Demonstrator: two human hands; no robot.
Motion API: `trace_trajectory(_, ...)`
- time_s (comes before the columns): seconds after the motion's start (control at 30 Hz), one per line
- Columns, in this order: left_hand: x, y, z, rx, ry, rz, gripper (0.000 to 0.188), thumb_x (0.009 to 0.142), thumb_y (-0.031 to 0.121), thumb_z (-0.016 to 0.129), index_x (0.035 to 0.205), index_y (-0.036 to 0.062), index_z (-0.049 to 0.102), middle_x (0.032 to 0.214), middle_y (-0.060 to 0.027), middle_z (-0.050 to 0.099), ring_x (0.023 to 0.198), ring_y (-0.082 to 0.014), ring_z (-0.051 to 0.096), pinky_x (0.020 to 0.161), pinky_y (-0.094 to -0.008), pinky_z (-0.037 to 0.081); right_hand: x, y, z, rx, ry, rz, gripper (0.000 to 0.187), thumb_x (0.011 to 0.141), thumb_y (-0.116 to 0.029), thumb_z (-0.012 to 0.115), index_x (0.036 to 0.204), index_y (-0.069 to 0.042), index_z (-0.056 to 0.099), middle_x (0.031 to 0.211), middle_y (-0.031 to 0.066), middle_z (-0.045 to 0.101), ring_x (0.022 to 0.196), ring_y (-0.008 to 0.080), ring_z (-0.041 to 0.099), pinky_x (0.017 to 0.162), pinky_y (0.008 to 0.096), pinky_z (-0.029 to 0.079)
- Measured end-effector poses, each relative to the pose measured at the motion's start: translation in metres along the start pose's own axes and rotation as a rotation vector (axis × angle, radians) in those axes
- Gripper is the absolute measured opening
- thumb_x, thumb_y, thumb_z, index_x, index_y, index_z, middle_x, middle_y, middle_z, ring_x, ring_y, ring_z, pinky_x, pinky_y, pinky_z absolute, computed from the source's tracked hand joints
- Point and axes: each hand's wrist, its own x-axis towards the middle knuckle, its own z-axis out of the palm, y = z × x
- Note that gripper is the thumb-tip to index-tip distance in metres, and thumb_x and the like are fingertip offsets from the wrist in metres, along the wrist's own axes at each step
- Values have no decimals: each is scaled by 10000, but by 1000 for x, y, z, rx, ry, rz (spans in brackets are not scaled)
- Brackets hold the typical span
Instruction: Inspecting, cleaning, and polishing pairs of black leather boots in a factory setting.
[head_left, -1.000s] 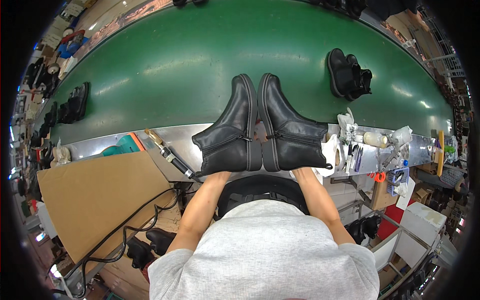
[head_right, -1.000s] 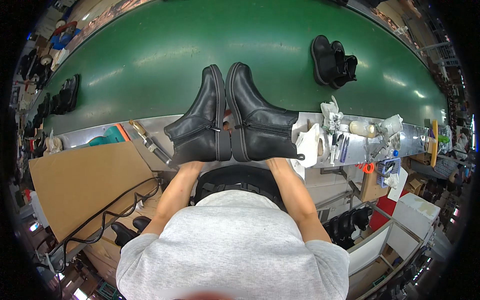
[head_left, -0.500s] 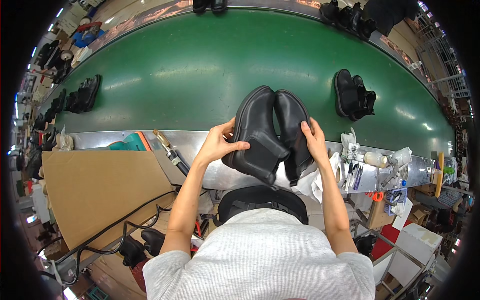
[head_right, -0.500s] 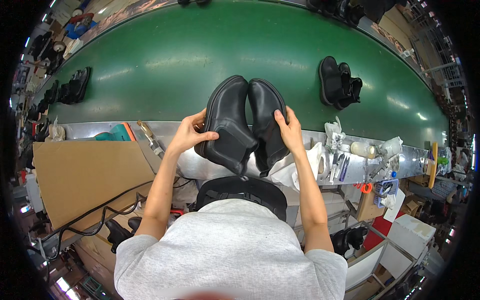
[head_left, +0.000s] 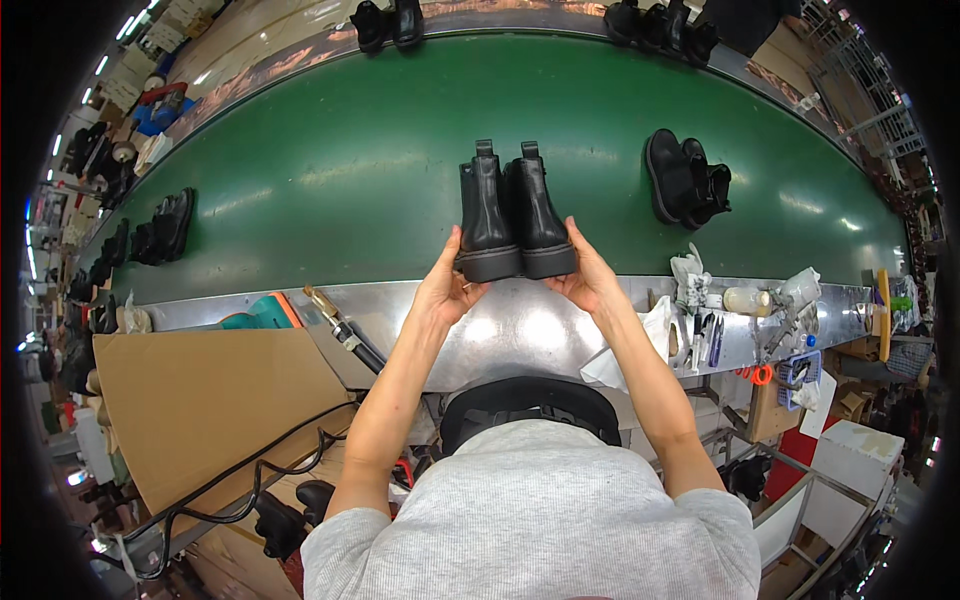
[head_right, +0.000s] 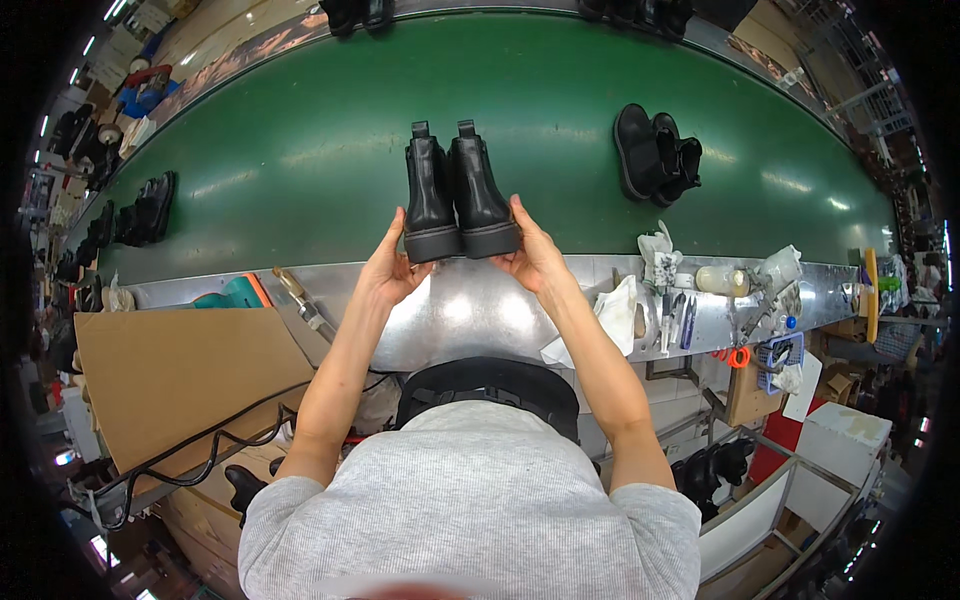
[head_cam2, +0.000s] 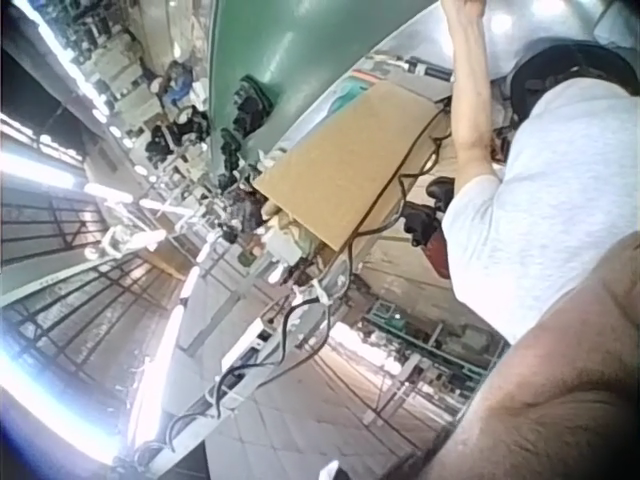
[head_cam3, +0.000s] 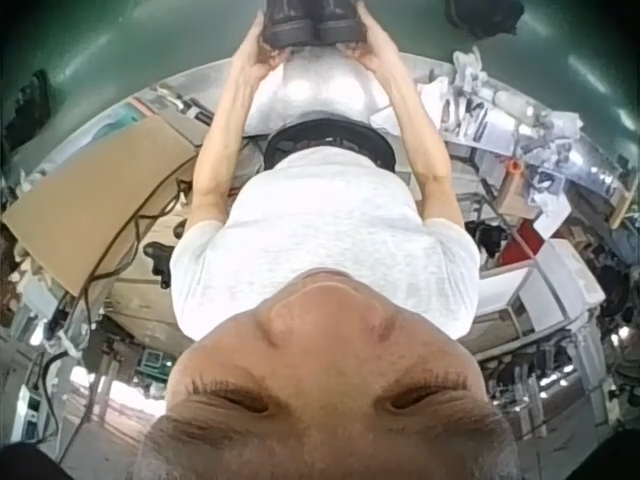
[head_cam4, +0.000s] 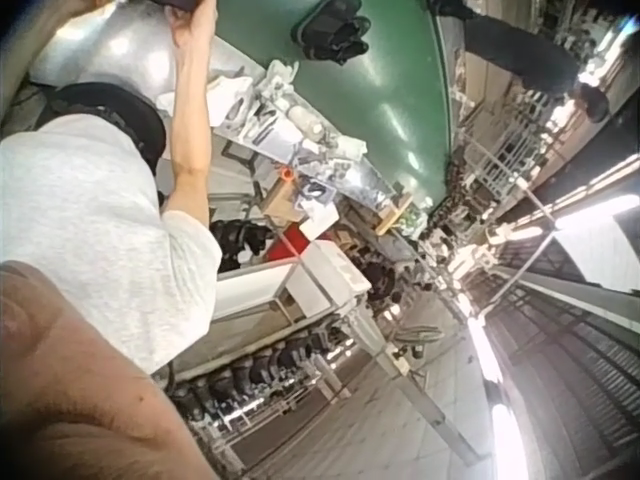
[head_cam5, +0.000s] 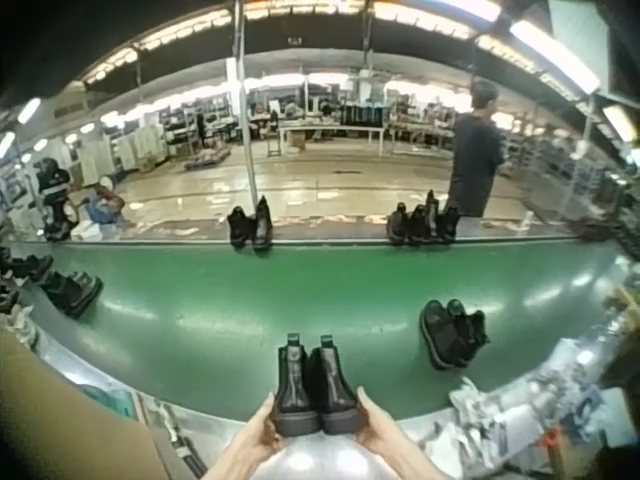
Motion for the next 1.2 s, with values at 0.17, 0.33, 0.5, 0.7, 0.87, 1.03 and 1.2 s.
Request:
trace_trajectory(0.17,-1,1,-1,-14,-42,-34,492,746,470,713,999,75,565,933,-88,617,803,-198,628,694,-309,558,6,2,-6,28,-13,23,456,829,-508,607,1070,-122,586,965,42,618,894,180,595,781,370,475)
trace_trajectory(0.33,-20,-14,5,-107,-280,201,598,787,161,679,1244,21,320,1063,-167,564,1025,-310,569,883,-424,492,0,20,-39,60,-313,-40,395,898,-318,444,1174,-50,536,1139,97,614,1017,210,596,896,356,461)
trace_trajectory(0.5,-51,-15,11,433,-266,520,872,690,112,778,1334,56,192,1069,-188,552,946,-239,582,844,-369,490,7,53,-52,18,-145,-420,626,891,-610,384,1215,-89,505,1063,31,584,964,175,552,879,324,432)
trace_trajectory(0.7,-50,-13,0,823,-115,828,896,633,209,820,1326,72,269,967,-162,592,886,-229,588,791,-358,477,13,82,-104,-79,1,-115,534,923,-523,412,1154,-56,531,1055,86,595,927,186,587,826,312,477)
trace_trajectory(0.87,-52,-13,0,853,-119,835,872,622,192,810,1315,82,292,961,-158,601,889,-239,593,797,-360,479,18,99,-131,-241,192,-232,718,914,-492,465,1385,25,305,1393,138,383,1260,203,380,1040,278,278)
trace_trajectory(1.03,-53,-14,-1,896,-100,837,854,621,181,802,1309,93,305,954,-160,607,882,-246,600,786,-364,486,11,98,-126,-348,265,-300,684,922,-483,456,1376,13,327,1330,117,438,1197,191,428,1002,277,317)
trace_trajectory(1.2,-58,-10,0,841,-90,689,900,616,187,826,1323,79,279,1007,-147,568,922,-219,550,797,-349,465,-1,98,-118,-461,315,-318,713,915,-488,469,1378,33,316,1377,155,396,1245,208,387,1033,280,278)
